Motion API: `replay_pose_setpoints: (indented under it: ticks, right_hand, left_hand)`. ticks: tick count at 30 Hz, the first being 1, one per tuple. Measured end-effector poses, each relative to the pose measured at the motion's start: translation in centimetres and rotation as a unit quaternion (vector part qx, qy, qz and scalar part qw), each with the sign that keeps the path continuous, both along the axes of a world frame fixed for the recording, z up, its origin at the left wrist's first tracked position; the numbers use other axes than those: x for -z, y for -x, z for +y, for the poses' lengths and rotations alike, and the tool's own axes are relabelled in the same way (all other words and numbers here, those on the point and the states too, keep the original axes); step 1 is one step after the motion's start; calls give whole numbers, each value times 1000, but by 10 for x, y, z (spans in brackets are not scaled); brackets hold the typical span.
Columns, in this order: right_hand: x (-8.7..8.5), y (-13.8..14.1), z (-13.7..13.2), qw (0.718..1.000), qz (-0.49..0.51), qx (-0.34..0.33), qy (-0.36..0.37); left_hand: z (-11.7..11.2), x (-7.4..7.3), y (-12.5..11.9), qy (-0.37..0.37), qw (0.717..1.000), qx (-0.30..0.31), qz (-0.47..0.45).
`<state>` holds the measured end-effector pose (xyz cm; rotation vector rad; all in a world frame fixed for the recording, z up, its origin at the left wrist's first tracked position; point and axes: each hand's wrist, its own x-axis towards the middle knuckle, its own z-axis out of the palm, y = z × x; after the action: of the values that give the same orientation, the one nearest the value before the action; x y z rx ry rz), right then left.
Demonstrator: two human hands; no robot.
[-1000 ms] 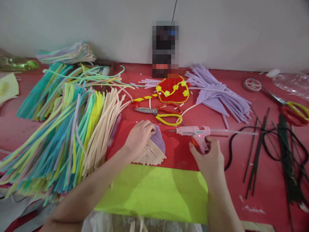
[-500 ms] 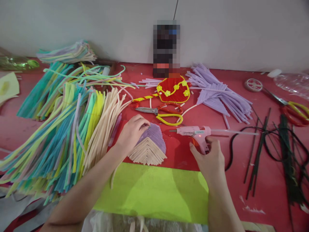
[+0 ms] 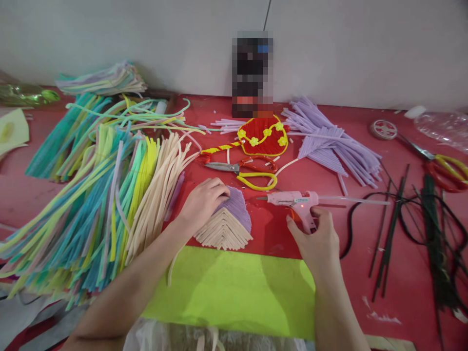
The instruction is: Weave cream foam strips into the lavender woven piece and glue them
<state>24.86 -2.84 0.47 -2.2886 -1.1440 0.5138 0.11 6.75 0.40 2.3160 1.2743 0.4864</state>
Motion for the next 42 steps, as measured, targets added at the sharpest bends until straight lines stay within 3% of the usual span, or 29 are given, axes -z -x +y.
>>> replay_pose_setpoints:
  ticks: [8, 17, 22, 37, 42]
  right_hand:
    - [2, -2, -1, 1000, 1, 2, 0]
    - [2, -3, -1, 1000, -4, -2, -3]
    - [3, -3, 0, 1000, 1, 1, 3]
    - [5, -4, 0, 1000, -13, -14, -4]
    - [5, -4, 0, 1000, -11, -16, -5]
  left_hand:
    - [4, 4, 1, -3, 1000, 2, -14]
    - [3, 10, 3, -73, 995, 53, 36]
    - [5, 9, 3, -58, 997, 43, 33]
    - [7, 7, 2, 51, 995, -79, -21]
    - [6, -2, 7, 28, 986, -133, -98]
